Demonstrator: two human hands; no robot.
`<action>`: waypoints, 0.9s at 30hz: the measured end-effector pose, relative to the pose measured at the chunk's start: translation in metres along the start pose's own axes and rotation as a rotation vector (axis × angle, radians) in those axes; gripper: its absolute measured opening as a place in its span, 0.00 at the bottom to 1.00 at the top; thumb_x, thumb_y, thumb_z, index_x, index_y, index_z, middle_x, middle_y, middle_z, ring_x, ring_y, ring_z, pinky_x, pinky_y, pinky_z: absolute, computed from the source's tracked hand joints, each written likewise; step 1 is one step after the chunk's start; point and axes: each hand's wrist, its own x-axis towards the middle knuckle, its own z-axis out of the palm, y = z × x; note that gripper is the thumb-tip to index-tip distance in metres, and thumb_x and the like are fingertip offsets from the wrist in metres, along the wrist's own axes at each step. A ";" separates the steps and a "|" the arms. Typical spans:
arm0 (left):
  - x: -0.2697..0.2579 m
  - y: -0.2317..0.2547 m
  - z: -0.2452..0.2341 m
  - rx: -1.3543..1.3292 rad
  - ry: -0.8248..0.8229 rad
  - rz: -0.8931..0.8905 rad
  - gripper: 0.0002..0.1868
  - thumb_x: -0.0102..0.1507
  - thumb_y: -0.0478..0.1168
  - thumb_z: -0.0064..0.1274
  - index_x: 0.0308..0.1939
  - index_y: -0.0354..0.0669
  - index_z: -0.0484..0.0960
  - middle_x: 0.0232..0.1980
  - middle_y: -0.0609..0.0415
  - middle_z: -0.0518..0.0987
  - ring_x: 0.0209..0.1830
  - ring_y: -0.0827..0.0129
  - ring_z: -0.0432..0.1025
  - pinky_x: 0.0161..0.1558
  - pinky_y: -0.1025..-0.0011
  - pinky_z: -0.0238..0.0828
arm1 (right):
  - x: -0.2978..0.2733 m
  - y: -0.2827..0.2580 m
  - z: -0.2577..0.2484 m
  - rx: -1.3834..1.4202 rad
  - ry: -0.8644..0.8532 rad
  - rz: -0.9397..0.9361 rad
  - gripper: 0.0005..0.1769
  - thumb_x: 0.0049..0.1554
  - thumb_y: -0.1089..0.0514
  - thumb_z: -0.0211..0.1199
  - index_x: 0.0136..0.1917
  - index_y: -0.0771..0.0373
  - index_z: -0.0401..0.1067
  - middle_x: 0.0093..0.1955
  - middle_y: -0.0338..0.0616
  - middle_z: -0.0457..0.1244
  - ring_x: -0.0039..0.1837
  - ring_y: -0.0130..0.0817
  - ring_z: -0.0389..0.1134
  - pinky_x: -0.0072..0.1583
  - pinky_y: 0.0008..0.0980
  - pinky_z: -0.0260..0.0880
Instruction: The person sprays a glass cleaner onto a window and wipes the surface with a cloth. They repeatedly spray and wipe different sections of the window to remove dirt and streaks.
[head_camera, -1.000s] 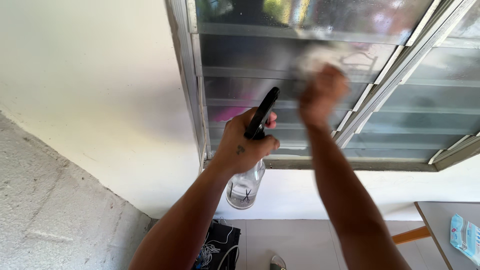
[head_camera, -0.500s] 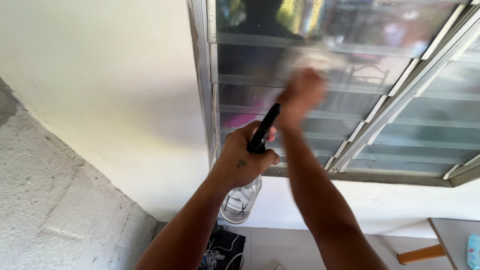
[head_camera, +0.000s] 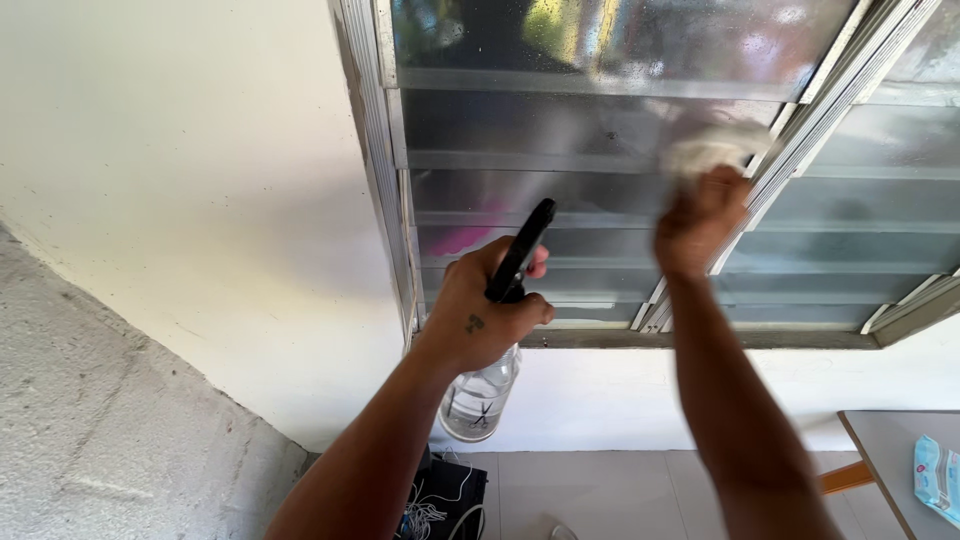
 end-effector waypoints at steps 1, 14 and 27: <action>0.000 0.000 0.001 0.004 -0.001 0.011 0.27 0.48 0.40 0.65 0.51 0.39 0.81 0.45 0.53 0.83 0.40 0.72 0.77 0.41 0.70 0.74 | -0.002 0.012 -0.023 -0.416 0.007 -0.264 0.15 0.63 0.72 0.60 0.62 0.62 0.70 0.59 0.52 0.57 0.55 0.33 0.60 0.47 0.40 0.62; 0.002 0.037 -0.025 0.088 0.095 -0.068 0.22 0.50 0.41 0.63 0.46 0.39 0.79 0.37 0.52 0.82 0.33 0.70 0.78 0.38 0.71 0.74 | 0.084 -0.046 0.078 1.095 0.201 -0.059 0.14 0.70 0.56 0.45 0.53 0.66 0.68 0.39 0.46 0.56 0.38 0.31 0.58 0.41 0.35 0.66; 0.004 0.040 -0.030 0.009 0.115 0.068 0.29 0.48 0.40 0.62 0.54 0.36 0.79 0.46 0.52 0.83 0.40 0.72 0.79 0.42 0.70 0.76 | 0.068 -0.118 0.073 -0.548 -0.150 -0.565 0.27 0.46 0.64 0.56 0.60 0.64 0.71 0.62 0.57 0.62 0.64 0.54 0.62 0.57 0.52 0.58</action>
